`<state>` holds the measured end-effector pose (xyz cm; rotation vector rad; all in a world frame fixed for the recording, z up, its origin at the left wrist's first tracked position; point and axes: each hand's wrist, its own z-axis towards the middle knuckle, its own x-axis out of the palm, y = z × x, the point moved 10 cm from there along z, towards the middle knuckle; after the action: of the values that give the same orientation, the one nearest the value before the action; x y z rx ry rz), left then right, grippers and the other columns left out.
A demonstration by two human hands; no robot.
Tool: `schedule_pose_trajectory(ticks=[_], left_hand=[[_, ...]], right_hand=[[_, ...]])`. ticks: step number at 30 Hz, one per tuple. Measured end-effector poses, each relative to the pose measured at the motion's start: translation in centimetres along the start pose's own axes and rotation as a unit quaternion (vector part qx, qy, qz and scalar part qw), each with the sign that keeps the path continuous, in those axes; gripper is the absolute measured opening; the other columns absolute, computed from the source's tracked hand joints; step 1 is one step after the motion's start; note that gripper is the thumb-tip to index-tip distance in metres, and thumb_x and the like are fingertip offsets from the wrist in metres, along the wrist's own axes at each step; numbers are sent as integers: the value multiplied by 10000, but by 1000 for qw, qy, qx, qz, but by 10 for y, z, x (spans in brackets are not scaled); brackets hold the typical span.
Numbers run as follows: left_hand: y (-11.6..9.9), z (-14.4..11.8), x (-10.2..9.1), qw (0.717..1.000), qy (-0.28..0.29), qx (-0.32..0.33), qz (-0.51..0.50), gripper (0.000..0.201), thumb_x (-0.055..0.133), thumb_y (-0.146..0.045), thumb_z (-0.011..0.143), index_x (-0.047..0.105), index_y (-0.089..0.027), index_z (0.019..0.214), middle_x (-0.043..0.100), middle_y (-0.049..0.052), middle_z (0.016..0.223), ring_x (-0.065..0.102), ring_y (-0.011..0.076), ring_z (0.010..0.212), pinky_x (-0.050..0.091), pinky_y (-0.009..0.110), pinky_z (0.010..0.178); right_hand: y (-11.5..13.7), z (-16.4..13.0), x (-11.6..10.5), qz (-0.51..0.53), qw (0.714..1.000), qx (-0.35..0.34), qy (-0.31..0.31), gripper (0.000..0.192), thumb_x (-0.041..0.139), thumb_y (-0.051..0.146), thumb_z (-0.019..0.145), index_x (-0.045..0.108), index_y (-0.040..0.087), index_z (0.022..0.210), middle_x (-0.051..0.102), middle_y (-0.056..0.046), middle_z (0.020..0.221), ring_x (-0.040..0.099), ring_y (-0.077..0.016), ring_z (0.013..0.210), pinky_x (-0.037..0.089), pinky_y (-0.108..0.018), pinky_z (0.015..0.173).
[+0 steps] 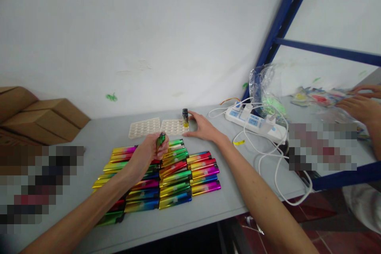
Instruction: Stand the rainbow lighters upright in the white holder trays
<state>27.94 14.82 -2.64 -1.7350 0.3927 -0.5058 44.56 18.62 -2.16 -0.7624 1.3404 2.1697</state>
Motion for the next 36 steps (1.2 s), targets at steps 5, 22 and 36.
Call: schedule_pose_trajectory(ticks=[5,22,36], left_hand=[[-6,-5,1,1000,0,-4,-14,410,488,-499,827,439,-185,567,312,-45,494,258,75,438,192,190,421],[-57,10,12,996,16,85,23,464,714,-505,858,687,-200,1207,673,48,967,633,174,870,578,327,797],[-72,57,0,882,-113,244,386,312,764,-453,774,748,-183,932,778,52,807,731,243,756,571,357,757]], right_hand=[[1,1,0,1,1000,-9,2,1002,877,423,707,374,141,1527,633,-193,1327,617,-339,1203,462,-533,1069],[3,4,0,18,999,-27,-9,992,880,434,688,397,150,1506,632,-185,1316,633,-317,1145,488,-509,1018],[17,4,-6,50,998,-41,4,936,876,365,688,428,112,1471,620,-194,1342,628,-313,1153,476,-481,1032]])
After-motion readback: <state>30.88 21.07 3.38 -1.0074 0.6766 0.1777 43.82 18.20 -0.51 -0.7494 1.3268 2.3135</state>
